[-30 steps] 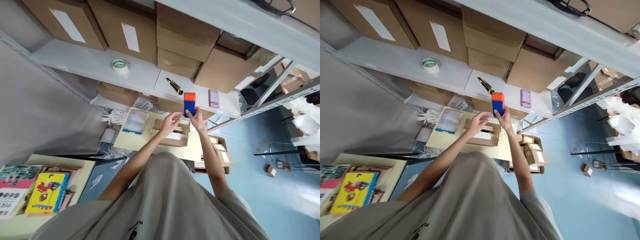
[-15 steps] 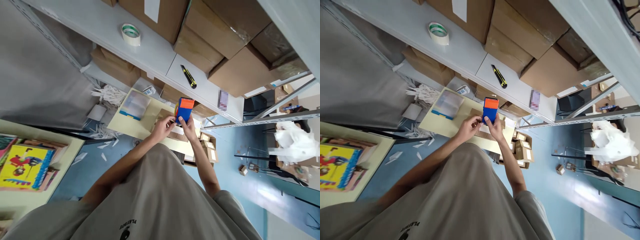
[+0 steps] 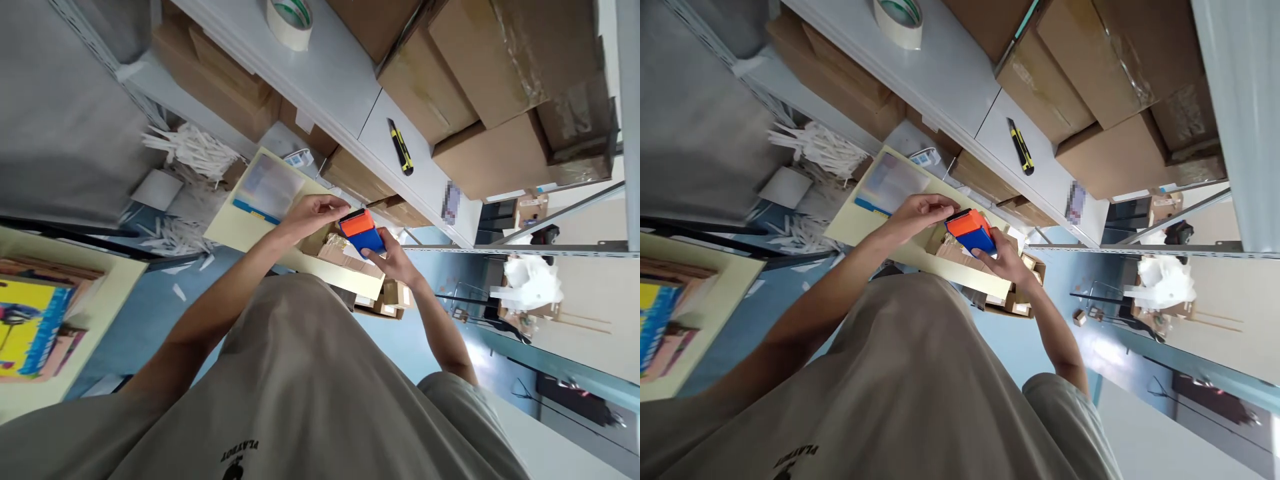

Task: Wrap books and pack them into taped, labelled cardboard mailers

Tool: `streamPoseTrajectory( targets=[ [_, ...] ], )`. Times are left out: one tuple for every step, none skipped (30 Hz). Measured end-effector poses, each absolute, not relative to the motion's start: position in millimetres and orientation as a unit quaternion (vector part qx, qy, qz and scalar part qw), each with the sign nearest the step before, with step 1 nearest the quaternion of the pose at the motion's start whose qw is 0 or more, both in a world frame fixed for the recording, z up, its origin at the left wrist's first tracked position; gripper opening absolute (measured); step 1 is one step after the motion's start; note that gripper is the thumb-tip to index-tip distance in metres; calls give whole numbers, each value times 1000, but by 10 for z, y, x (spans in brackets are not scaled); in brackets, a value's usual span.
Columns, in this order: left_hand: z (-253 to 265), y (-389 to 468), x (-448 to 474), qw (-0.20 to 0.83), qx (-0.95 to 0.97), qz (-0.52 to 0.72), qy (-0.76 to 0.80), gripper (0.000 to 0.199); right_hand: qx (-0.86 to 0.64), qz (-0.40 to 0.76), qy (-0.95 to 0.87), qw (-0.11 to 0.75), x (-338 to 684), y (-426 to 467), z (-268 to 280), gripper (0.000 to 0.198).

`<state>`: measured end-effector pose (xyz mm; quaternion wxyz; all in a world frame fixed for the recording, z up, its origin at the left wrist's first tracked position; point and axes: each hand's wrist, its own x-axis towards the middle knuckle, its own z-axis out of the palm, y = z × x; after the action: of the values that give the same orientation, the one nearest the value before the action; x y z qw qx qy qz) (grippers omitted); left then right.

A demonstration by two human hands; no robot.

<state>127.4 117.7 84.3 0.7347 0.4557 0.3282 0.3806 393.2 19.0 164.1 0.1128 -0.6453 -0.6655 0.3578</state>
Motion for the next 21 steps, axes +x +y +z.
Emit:
streamPoseTrajectory(
  targets=[
    [840,1185,1268,741,452,381,320,71,-645,354,-670,94,3908,212,1687,65],
    [830,1188,1264,746,448,382,312,67,-646,350,-674,76,3883,235,1728,63],
    [811,1189,1261,750,443,384,307,63,-648,345,-676,60,3858,258,1765,63],
    [784,1189,1260,753,437,386,304,58,-650,343,-677,45,3833,280,1798,62],
    [750,1188,1260,756,429,389,305,53,-652,344,-676,32,3809,302,1828,62],
    [712,1185,1262,758,420,391,310,47,-653,348,-673,21,3788,323,1855,62],
    [671,1180,1266,761,410,392,316,41,-653,354,-669,12,3769,344,1880,63],
    [627,1172,1274,763,400,390,324,36,-654,360,-665,3,3754,365,1900,63],
    [582,1159,1284,766,391,388,332,33,-655,367,-661,-6,3740,387,1916,64],
    [536,1142,1297,768,382,385,340,30,-658,373,-653,-16,3729,410,1926,66],
    [489,1122,1314,770,373,383,348,29,-664,380,-643,-27,3718,435,1932,68],
    [440,1098,1333,769,366,384,357,27,-672,387,-630,-37,3706,460,1932,71],
    [390,1072,1355,767,359,386,367,26,-682,393,-615,-44,3692,485,1930,74],
    [340,1043,1381,762,353,389,378,24,-693,400,-598,-49,3675,511,1926,76],
    [291,1012,1410,757,348,392,389,22,-701,409,-581,-52,3654,538,1925,78],
    [246,977,1443,753,342,393,401,20,-707,420,-566,-57,3630,567,1928,78],
    [206,939,1478,752,335,391,411,18,-709,434,-552,-63,3605,598,1939,78],
    [172,898,1515,756,323,385,420,17,-709,450,-539,-73,3580,632,1962,78],
    [143,854,1552,764,308,375,426,17,-706,464,-528,-87,3559,671,1997,77],
    [118,812,1585,775,293,363,427,19,-702,476,-520,-105,3543,713,2049,76],
    [92,774,1611,787,280,353,422,22,-697,483,-515,-124,3537,759,2117,75]
  ],
)
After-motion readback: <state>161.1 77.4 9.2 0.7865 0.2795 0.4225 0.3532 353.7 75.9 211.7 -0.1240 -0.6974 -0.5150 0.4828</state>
